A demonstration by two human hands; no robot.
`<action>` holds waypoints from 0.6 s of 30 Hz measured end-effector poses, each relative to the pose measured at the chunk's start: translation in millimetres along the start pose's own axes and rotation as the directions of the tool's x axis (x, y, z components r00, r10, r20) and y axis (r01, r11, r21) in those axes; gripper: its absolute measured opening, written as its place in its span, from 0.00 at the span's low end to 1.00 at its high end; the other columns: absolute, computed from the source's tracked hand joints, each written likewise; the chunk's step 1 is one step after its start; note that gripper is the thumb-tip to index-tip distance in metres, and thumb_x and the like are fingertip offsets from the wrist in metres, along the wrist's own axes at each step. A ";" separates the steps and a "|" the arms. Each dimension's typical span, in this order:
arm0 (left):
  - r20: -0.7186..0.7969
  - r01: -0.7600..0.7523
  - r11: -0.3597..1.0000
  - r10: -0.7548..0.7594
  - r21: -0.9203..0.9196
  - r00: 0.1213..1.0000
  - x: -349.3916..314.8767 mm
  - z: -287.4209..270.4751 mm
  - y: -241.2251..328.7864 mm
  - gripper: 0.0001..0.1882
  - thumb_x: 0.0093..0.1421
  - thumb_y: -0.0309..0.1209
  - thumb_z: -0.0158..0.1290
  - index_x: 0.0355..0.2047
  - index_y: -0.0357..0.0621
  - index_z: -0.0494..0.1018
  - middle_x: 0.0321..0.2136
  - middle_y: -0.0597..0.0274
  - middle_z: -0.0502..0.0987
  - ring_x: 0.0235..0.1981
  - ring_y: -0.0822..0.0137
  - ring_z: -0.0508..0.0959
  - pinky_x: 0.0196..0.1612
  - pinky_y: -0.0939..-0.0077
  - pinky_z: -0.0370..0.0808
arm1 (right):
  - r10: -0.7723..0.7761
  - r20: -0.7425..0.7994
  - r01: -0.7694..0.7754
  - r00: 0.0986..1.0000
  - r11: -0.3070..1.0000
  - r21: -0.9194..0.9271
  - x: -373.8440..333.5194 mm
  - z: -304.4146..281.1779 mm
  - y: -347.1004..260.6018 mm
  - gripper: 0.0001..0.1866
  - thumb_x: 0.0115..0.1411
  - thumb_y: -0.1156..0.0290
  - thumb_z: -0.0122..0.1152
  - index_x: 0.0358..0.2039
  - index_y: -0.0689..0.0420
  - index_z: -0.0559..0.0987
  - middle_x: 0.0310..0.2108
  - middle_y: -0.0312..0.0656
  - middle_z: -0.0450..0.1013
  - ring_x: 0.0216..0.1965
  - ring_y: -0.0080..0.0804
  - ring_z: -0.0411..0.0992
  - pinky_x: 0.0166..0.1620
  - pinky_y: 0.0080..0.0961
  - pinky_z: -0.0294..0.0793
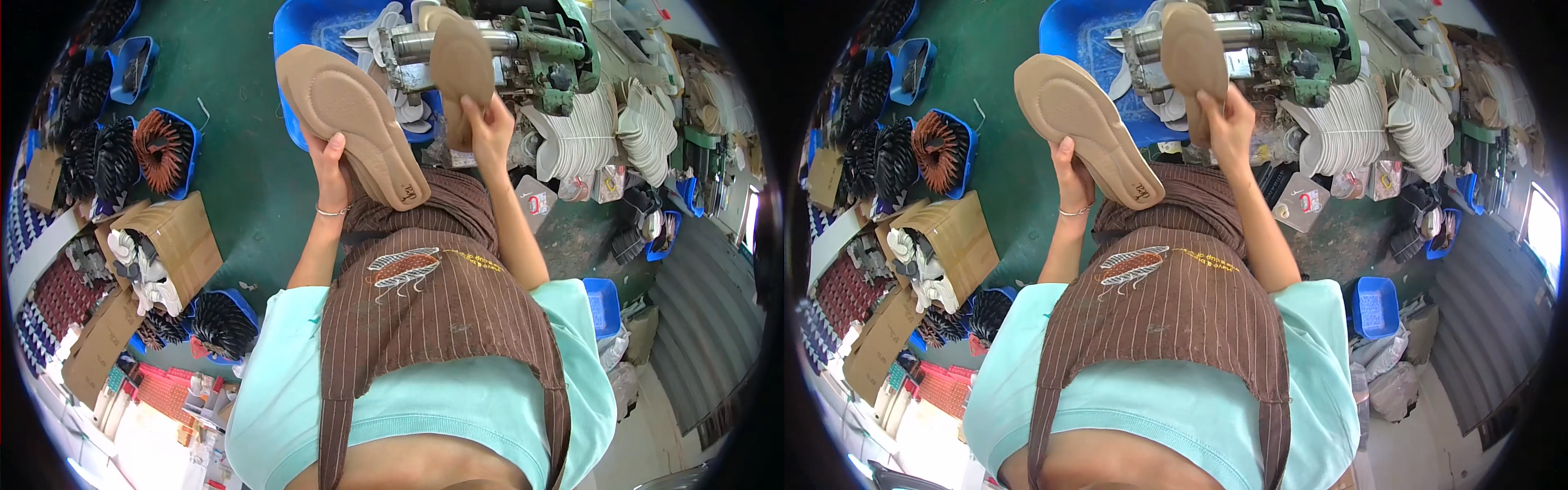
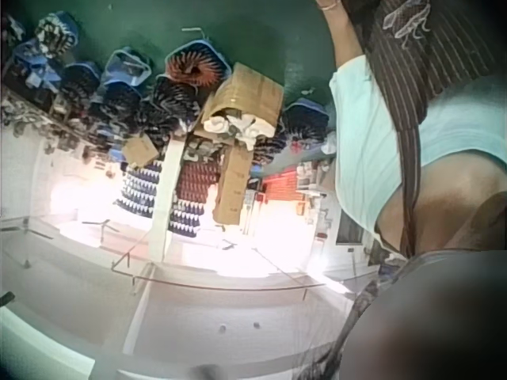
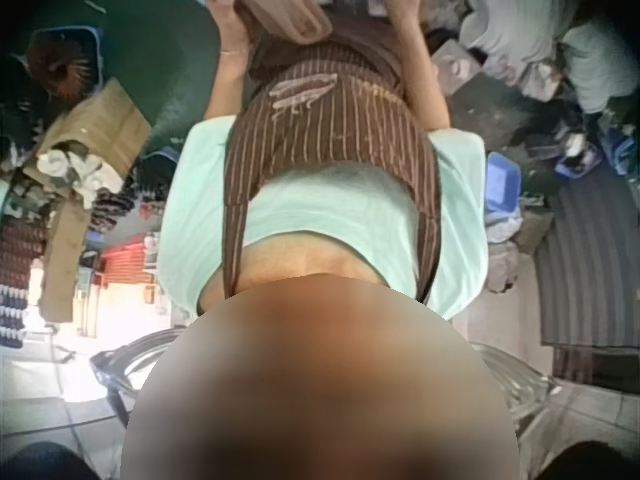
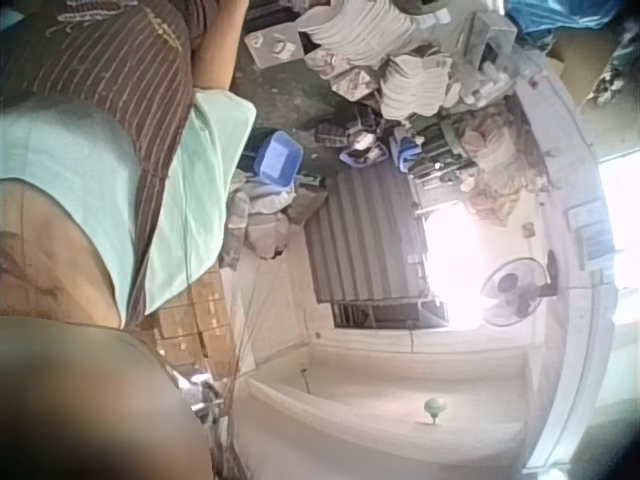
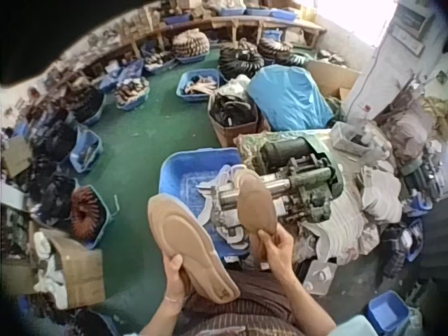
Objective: Sorting, inspecting, and bundling stacks of shoe insoles in a manufacturing environment.
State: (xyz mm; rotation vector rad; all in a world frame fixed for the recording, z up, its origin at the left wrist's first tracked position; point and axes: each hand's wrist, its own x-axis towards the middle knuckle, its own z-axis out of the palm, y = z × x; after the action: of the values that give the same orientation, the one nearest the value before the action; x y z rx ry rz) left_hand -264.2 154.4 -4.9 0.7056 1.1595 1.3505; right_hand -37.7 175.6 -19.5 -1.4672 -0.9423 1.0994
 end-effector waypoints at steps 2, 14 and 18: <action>0.029 -0.044 0.998 0.043 0.035 0.999 0.2 2.1 -2.1 0.38 0.55 0.45 0.50 0.61 0.45 0.50 0.55 0.58 0.60 0.57 0.62 0.61 0.59 0.64 0.59 | -0.129 -0.012 0.127 0.992 0.989 -0.079 -23.5 -0.2 22.7 0.06 0.58 0.75 0.58 0.35 0.64 0.75 0.29 0.33 0.75 0.27 0.14 0.69 0.28 0.12 0.68; -0.038 -0.113 0.991 0.116 0.074 0.992 -9.3 23.3 -7.3 0.54 0.48 0.27 0.60 0.65 0.42 0.32 0.61 0.51 0.50 0.62 0.59 0.53 0.63 0.65 0.50 | -0.167 0.320 0.257 0.933 0.929 -0.265 -44.2 45.0 -63.7 0.33 0.47 0.68 0.69 0.53 0.64 0.69 0.41 0.46 0.75 0.41 0.31 0.73 0.46 0.26 0.71; -0.073 -0.186 0.976 0.194 0.110 0.978 -12.3 29.3 -16.8 0.60 0.46 0.29 0.66 0.65 0.40 0.29 0.63 0.49 0.44 0.63 0.58 0.50 0.64 0.65 0.48 | -0.044 0.196 0.084 0.980 0.976 -0.199 -49.2 49.1 -72.8 0.33 0.47 0.76 0.68 0.55 0.61 0.68 0.39 0.44 0.75 0.40 0.27 0.73 0.46 0.25 0.71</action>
State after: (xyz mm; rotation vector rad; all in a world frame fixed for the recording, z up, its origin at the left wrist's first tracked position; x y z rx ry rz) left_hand -229.3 146.6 -8.0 0.8588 1.2600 1.5000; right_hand -98.9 154.0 57.4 -1.5041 -1.2619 1.1353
